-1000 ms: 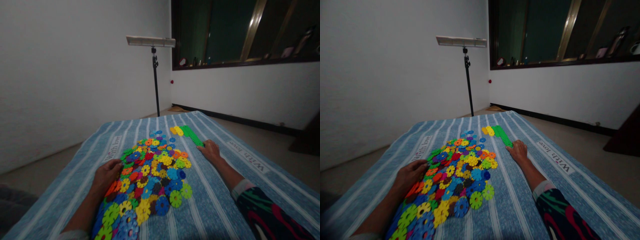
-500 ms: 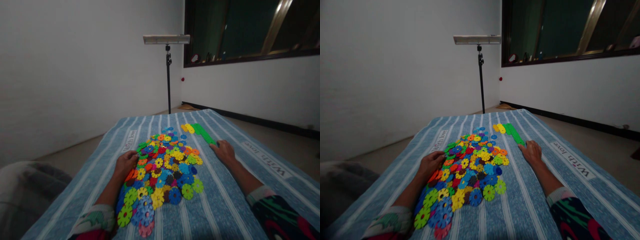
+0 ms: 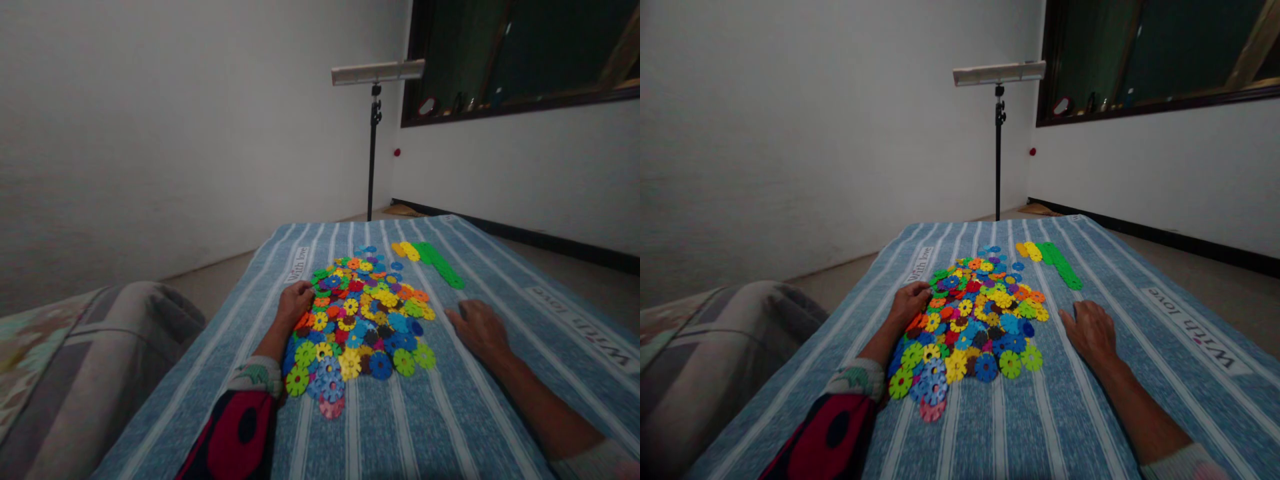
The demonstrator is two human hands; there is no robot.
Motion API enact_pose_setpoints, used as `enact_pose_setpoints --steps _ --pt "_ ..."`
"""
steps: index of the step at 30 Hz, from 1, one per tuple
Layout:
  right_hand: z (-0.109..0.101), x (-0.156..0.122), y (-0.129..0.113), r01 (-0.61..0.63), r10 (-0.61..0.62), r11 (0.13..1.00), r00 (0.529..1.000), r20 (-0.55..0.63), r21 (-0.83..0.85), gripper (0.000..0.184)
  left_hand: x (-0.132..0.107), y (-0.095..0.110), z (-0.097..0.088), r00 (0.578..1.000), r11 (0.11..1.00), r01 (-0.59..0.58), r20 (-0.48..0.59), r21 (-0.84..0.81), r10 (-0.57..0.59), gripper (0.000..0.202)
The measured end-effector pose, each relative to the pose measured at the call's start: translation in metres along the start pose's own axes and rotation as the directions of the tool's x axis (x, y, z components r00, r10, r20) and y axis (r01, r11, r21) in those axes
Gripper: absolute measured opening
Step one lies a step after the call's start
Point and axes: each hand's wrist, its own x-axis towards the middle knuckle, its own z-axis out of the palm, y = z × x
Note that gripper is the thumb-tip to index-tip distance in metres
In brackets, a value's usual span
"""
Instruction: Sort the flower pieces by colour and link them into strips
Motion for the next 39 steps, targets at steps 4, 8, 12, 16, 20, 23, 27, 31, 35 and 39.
enact_pose_setpoints --steps 4,8,12,16,20,23,27,31,35,39 --pt "-0.005 -0.016 -0.019 0.14 -0.141 0.988 0.99 -0.001 0.058 0.03 0.0 -0.001 0.001 1.0 1.0 -0.013 0.015 0.004 0.013 0.025" --pt "-0.006 -0.025 -0.036 0.217 -0.218 0.963 0.976 -0.008 0.161 0.028 -0.002 0.001 0.0 1.0 1.0 -0.011 0.021 0.009 0.011 0.026" --pt "-0.004 -0.027 -0.044 0.198 -0.198 0.948 0.98 -0.025 0.25 0.031 -0.002 0.005 -0.001 1.0 1.0 0.0 0.015 0.012 0.0 0.029" --pt "-0.001 -0.026 -0.047 0.172 -0.164 0.938 0.985 -0.053 0.302 0.045 -0.003 0.009 -0.002 1.0 1.0 0.016 0.013 0.012 -0.016 0.033" --pt "0.003 -0.017 -0.057 0.153 -0.136 0.911 0.988 -0.07 0.383 0.049 -0.003 0.013 -0.004 0.999 1.0 0.024 0.025 0.011 -0.024 0.034" --pt "0.006 -0.005 -0.076 0.122 -0.095 0.883 0.992 -0.081 0.453 0.049 -0.003 0.016 -0.006 0.999 1.0 0.023 0.027 0.015 -0.024 0.033" --pt "0.008 0.007 -0.11 0.094 -0.063 0.847 0.995 -0.077 0.523 0.05 -0.005 0.022 -0.009 1.0 1.0 0.017 0.019 0.02 -0.017 0.032" --pt "0.008 0.009 -0.145 0.158 -0.112 0.76 0.987 -0.113 0.631 0.049 -0.006 0.024 -0.009 0.998 0.999 0.051 0.035 0.0 -0.051 0.031" --pt "0.008 0.009 -0.171 0.252 -0.172 0.674 0.968 -0.184 0.695 0.047 -0.005 0.02 -0.009 0.999 0.999 0.038 0.018 -0.004 -0.038 0.031" --pt "0.008 0.009 -0.184 0.336 -0.257 0.617 0.941 -0.221 0.712 0.048 -0.005 0.018 -0.009 0.999 0.999 0.048 0.016 0.013 -0.048 0.032"
